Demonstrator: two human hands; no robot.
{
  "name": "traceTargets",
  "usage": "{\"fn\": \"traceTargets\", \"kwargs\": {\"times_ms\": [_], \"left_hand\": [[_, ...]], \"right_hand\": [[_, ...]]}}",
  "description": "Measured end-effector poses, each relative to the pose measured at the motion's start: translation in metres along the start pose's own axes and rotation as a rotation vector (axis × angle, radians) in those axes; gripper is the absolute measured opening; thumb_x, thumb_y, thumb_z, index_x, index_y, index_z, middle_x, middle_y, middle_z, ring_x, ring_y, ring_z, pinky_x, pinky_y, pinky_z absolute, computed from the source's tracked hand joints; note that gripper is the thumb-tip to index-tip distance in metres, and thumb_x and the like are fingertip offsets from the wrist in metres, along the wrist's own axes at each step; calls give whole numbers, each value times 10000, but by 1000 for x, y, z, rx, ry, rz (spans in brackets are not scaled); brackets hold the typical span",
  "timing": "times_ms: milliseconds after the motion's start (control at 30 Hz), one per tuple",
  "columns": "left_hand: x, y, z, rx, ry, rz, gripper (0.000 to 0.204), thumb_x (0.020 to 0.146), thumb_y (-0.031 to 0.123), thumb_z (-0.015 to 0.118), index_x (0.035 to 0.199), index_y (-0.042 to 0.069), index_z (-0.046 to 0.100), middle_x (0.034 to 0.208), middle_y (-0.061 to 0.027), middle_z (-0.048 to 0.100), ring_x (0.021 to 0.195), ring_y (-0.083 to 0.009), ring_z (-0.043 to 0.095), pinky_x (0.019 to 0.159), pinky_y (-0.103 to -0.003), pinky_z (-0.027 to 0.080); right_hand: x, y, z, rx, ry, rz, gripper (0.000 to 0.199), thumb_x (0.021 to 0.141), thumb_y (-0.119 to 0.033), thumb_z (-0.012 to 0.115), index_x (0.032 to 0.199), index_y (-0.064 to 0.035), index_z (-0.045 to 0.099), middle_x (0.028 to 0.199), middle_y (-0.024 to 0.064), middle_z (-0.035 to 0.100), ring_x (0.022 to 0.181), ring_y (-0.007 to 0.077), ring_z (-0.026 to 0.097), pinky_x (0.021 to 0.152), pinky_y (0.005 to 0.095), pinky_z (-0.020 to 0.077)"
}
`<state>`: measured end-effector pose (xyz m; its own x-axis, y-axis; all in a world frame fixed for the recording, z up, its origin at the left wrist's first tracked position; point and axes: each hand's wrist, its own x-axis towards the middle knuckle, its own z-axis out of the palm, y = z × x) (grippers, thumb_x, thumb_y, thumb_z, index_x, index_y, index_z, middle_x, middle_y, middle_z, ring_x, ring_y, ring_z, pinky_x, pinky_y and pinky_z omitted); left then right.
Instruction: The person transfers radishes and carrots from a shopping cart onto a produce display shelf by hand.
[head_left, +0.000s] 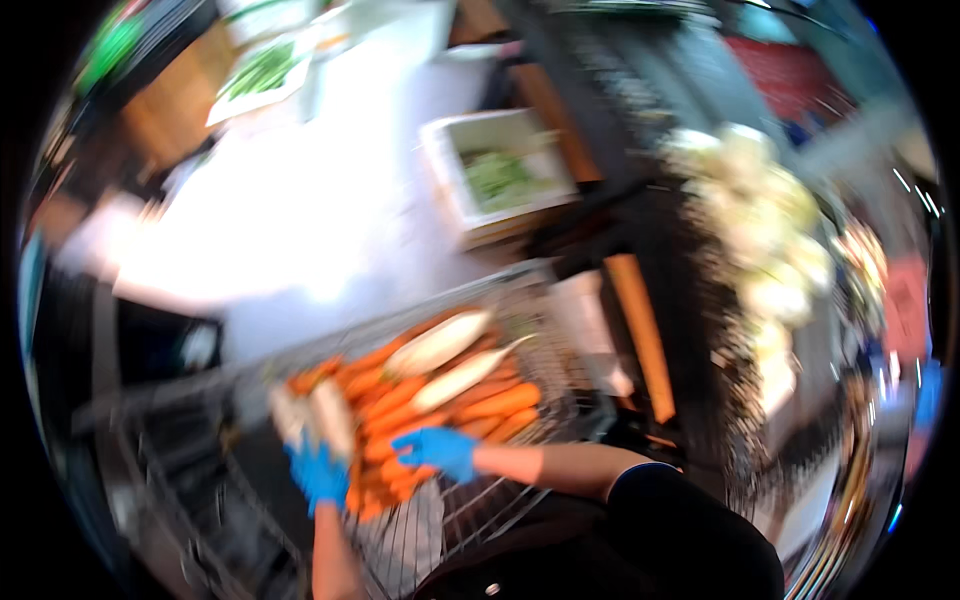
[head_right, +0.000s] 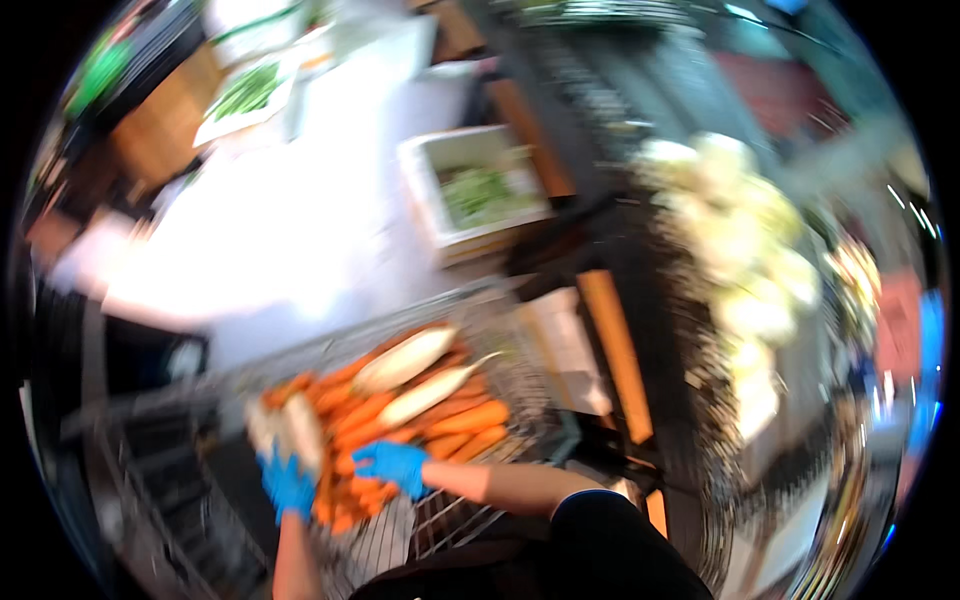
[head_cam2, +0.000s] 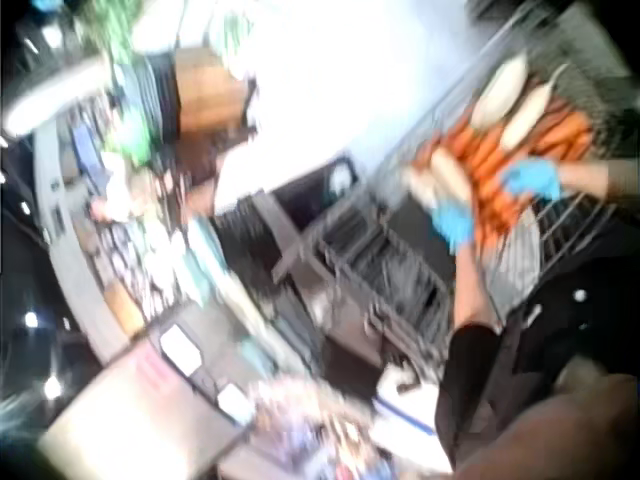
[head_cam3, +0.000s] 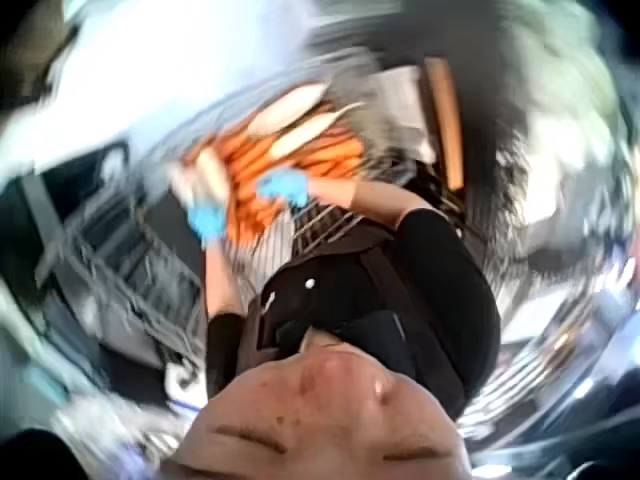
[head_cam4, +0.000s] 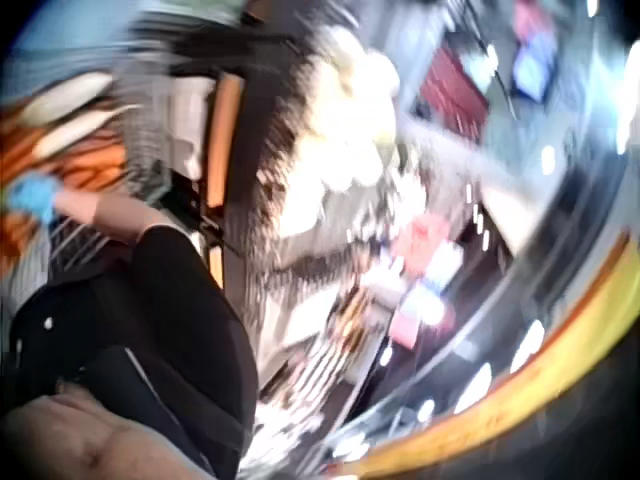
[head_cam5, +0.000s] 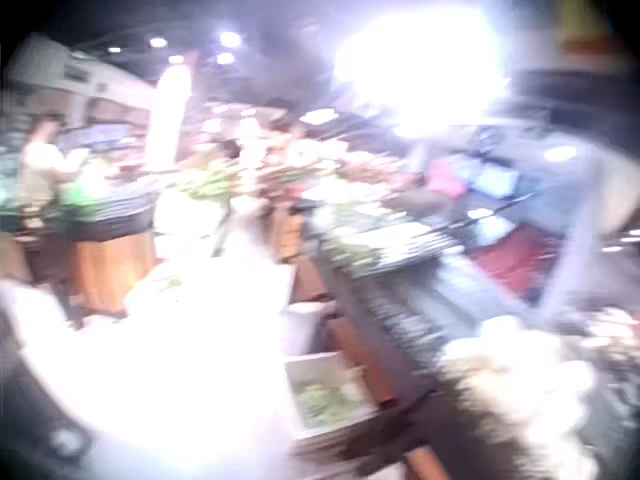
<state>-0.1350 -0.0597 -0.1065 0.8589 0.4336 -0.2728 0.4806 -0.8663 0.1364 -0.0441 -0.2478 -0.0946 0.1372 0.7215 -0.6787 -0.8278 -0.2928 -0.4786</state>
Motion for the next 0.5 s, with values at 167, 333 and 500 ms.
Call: {"fn": "traceTargets", "kwargs": {"times_ms": [167, 333, 500], "left_hand": [[17, 78, -52, -1191, 377, 6, 413, 744, 257, 387, 1023, -41, 325, 1015, -157, 382, 793, -266, 466, 684, -322, 393], [-6, 46, -50, -979, 34, -233, 361, 728, 203, 414, 987, -46, 382, 970, -151, 436, 854, -218, 427, 739, -280, 347], [18, 199, -150, -1041, 49, 514, 243, 753, 51, 332, 965, -37, 413, 961, -113, 447, 869, -171, 429, 770, -254, 320]], "right_hand": [[-124, -37, -24, -659, 888, -500, 337, 663, -175, 505, 979, -74, 446, 899, 109, 485, 759, 161, 496, 667, 258, 400], [-284, -1, -107, -184, 1858, -794, 474, 613, -217, 559, 1013, -42, 373, 934, 144, 446, 811, 225, 455, 709, 300, 374], [-365, 32, -147, 27, 2148, -72, 832, 495, -348, 636, 1101, 14, 194, 1046, 211, 333, 943, 287, 374, 769, 325, 337]]}}
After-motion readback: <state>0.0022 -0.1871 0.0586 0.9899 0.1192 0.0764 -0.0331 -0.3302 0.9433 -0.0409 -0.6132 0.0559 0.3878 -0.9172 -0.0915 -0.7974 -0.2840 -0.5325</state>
